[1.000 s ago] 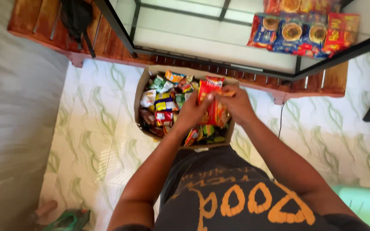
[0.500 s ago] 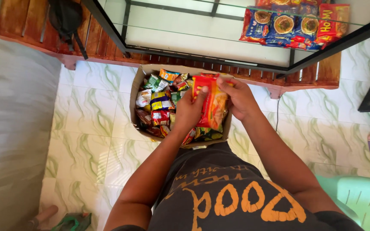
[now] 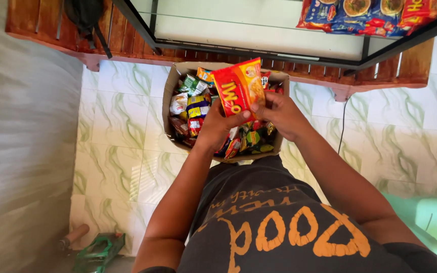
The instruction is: Transferring various packaged snack bags from a cardboard box on the floor into a glass display cabinet.
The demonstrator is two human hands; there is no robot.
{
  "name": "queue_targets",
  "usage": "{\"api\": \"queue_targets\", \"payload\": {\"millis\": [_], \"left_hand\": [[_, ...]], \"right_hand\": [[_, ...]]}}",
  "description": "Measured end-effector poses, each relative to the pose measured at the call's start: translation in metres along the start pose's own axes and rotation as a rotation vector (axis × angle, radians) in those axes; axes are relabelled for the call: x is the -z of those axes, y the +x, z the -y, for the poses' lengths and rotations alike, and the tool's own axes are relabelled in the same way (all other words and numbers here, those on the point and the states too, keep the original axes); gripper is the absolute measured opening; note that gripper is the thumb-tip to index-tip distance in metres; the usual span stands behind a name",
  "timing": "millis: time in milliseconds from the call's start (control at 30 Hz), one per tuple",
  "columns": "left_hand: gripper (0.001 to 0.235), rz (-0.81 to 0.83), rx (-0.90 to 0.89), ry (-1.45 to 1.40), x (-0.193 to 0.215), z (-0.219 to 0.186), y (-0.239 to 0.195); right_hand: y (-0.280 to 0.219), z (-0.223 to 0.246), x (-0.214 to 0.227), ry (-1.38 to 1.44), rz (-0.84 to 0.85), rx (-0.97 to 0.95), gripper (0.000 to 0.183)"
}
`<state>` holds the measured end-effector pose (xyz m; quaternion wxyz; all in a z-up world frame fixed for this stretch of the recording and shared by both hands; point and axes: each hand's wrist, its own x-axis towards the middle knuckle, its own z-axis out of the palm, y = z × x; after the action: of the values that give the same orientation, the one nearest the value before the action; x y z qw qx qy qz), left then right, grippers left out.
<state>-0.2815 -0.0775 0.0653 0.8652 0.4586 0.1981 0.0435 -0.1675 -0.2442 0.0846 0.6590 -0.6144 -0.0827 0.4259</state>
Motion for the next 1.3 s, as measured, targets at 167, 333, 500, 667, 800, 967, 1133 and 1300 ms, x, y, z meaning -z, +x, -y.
{"api": "queue_targets", "payload": {"millis": [167, 333, 500, 667, 800, 967, 1133, 1300], "left_hand": [[0.075, -0.066, 0.043, 0.047, 0.003, -0.001, 0.003], [0.065, -0.073, 0.114, 0.059, 0.001, -0.013, -0.001], [0.052, -0.091, 0.11, 0.02, 0.008, -0.007, 0.003], [0.051, -0.041, 0.026, 0.101, 0.001, -0.011, -0.005], [0.05, -0.027, 0.019, -0.006, 0.001, -0.006, -0.006], [0.051, -0.011, 0.08, -0.183, 0.001, -0.007, -0.01], [0.05, 0.06, 0.039, 0.209, 0.003, -0.022, -0.014], [0.055, 0.17, 0.11, 0.304, -0.007, -0.045, -0.02]], "right_hand": [[-0.006, -0.004, 0.007, -0.163, 0.084, 0.021, 0.043], [-0.008, -0.002, 0.004, -0.151, 0.071, -0.067, 0.039], [-0.011, 0.005, 0.009, -0.087, 0.084, -0.129, 0.043], [-0.015, 0.019, 0.01, -0.131, 0.106, 0.013, 0.057], [-0.003, -0.004, 0.022, -0.081, 0.023, 0.039, 0.045], [-0.002, -0.015, 0.025, 0.294, 0.041, -0.165, 0.046], [-0.017, 0.026, 0.003, 0.133, 0.106, -0.001, 0.05], [-0.001, -0.003, 0.017, 0.135, -0.1, 0.09, 0.034]]}}
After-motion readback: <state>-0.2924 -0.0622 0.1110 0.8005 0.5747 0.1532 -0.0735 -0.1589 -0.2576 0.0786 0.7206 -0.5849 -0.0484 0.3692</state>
